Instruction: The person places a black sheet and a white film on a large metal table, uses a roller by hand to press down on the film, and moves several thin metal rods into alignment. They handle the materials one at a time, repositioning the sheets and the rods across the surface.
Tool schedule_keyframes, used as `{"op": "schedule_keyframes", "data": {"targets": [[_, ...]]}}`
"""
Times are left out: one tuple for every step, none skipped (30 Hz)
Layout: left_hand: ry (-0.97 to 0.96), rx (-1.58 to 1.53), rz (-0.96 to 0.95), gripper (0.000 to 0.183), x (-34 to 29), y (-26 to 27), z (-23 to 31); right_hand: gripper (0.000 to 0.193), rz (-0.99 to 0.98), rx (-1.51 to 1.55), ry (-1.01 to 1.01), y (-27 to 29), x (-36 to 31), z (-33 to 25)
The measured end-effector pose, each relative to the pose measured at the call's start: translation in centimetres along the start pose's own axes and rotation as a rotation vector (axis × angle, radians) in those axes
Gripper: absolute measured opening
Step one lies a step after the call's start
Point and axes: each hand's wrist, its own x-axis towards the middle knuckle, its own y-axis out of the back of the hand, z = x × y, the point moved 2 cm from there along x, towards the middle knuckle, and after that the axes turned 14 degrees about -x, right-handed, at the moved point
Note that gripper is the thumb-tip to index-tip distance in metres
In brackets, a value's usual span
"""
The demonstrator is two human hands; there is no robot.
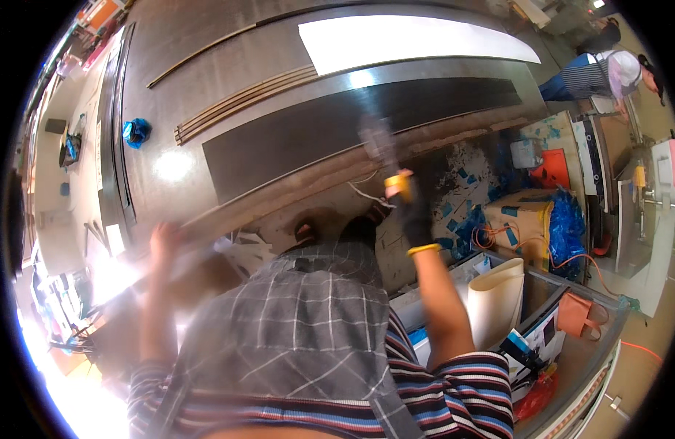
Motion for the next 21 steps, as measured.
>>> {"op": "schedule_keyframes", "data": {"targets": [[-0.025, 0.011, -0.007, 0.024, 0.3, -0.1, 0.4, 0.040, -0.020, -0.267, 0.261, -2.4, -1.2, 0.1], [-0.105, 0.069, 0.040, 0.024, -0.5, -0.9, -0.7, 0.040, -0.143, -0.283, 0.260, -5.0, -2.7, -4.2], [-0.106, 0.044, 0.038, 0.024, 0.0, -1.2, -0.2, 0.041, -0.272, -0.188, 0.219, -7.8, -3.9, -5.8], [-0.098, 0.021, 0.042, 0.024, 0.5, -1.9, 1.1, 0.041, -0.430, -0.260, 0.206, -9.7, -4.4, -7.9], [-0.096, 0.001, 0.039, 0.024, 0.9, -2.1, 2.5, 0.045, -0.393, -0.206, 0.296, -12.3, -5.1, -8.7], [-0.063, -0.011, 0.026, 0.025, 1.6, -1.7, 3.9, 0.047, -0.428, -0.395, 0.357, -14.0, -5.5, -10.0], [-0.103, 0.011, 0.033, 0.025, 1.9, -1.9, 4.1, 0.047, -0.471, -0.361, 0.356, -15.6, -5.4, -10.7], [-0.143, 0.038, 0.046, 0.025, 1.8, -2.2, 3.5, 0.047, -0.524, -0.403, 0.332, -15.7, -4.7, -12.2], [-0.181, 0.063, 0.064, 0.025, 1.4, -2.6, 2.3, 0.046, -0.578, -0.447, 0.313, -15.0, -4.0, -13.5], [-0.165, 0.070, 0.025, 0.024, 0.3, -4.2, -2.6, 0.046, -0.521, -0.417, 0.312, -14.2, -3.9, -12.9], [-0.142, 0.091, 0.028, 0.023, 1.1, -4.6, -1.1, 0.045, -0.435, -0.416, 0.285, -12.8, -3.2, -10.7], [-0.151, 0.217, 0.045, 0.023, 0.4, -4.6, -2.1, 0.045, -0.367, -0.402, 0.282, -11.4, -2.5, -9.1], [-0.063, 0.171, -0.011, 0.022, 0.4, -4.7, -1.9, 0.045, -0.233, -0.371, 0.250, -9.2, -1.5, -7.4], [-0.047, 0.171, -0.028, 0.021, 0.2, -4.3, -1.5, 0.045, -0.109, -0.331, 0.227, -6.7, -0.6, -5.5], [-0.044, 0.196, -0.045, 0.021, 0.1, -4.0, -0.8, 0.045, -0.066, -0.341, 0.110, -4.2, 1.0, -3.1], [-0.054, 0.229, -0.067, 0.021, 0.3, -3.5, -0.2, 0.047, -0.024, -0.347, -0.012, -1.5, 2.9, -0.4], [-0.057, 0.225, -0.073, 0.021, 0.9, -3.3, 1.4, 0.045, 0.128, -0.131, -0.040, 1.2, 4.9, 3.4], [-0.047, 0.216, -0.081, 0.021, 0.8, -4.3, 4.4, 0.045, 0.225, -0.231, -0.014, 6.7, 8.1, 5.5], [-0.012, 0.115, -0.054, 0.021, 1.2, -3.1, 7.7, 0.045, 0.319, -0.312, 0.008, 12.0, 11.5, 7.8], [0.024, 0.157, -0.073, 0.020, 0.4, -2.6, 6.6, 0.049, 0.171, -0.292, -0.301, 15.4, 14.1, 9.5], [0.055, 0.189, -0.099, 0.020, -0.2, -2.4, 5.1, 0.053, 0.197, -0.282, -0.383, 18.4, 16.8, 11.0]]}}
